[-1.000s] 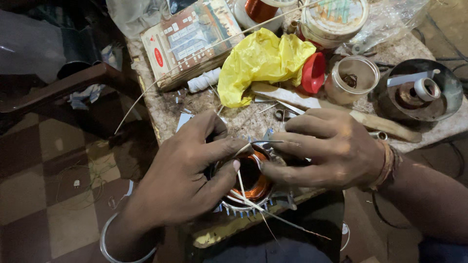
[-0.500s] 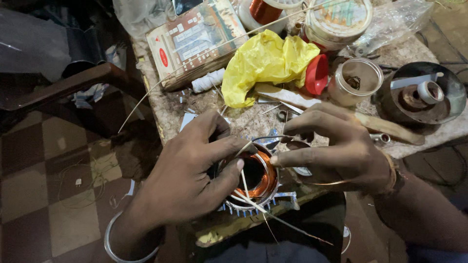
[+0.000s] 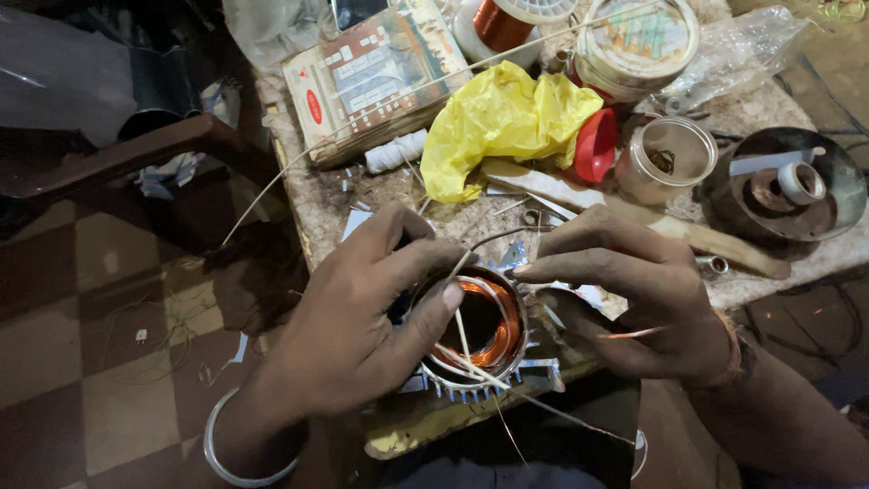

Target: The person works on a motor stator on a cluttered workbench, inserting white strips into the slots between the copper coils and pressing them down by hand to line the slots. They reposition the wires and strips repeatedly, then pick up scissors and continue fitting the strips around the winding.

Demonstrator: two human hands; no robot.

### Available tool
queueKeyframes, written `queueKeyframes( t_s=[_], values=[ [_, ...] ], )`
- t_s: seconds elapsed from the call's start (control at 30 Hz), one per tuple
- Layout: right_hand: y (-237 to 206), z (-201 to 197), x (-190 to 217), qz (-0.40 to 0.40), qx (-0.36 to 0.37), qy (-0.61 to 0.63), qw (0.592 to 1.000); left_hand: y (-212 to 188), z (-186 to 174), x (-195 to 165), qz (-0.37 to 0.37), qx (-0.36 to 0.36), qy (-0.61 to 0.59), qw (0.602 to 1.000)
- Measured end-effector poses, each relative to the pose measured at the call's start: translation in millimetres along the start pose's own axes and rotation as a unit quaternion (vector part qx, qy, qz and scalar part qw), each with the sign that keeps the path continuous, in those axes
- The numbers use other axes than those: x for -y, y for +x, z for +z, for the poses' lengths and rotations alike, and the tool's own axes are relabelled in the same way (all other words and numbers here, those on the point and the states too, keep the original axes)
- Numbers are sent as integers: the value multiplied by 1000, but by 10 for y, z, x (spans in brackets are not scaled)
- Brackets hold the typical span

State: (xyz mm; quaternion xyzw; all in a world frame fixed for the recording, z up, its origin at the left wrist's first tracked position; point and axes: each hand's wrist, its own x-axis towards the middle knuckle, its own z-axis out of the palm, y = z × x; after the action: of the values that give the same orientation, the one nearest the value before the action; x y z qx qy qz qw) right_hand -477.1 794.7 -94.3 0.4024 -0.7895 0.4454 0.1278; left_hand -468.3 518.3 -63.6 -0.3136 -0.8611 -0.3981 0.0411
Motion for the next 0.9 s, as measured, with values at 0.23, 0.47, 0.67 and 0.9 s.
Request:
queueKeyframes(
  t_s=[0.23,0.47,0.67,0.9],
  values=[
    [21,71,114,57,0,77,995,-41,-99,-46,2,-14,-43,999],
    [42,119,248,144,-78,118,979,120,-174,-144,38,-55,-50,997],
    [-91,-42,351,189,-101,65,975,259,-71,-231,-6,-42,-93,995],
    [-76,-186,514,93,-70,-48,992,308,-6,-215,60,-4,-97,993]
  ],
)
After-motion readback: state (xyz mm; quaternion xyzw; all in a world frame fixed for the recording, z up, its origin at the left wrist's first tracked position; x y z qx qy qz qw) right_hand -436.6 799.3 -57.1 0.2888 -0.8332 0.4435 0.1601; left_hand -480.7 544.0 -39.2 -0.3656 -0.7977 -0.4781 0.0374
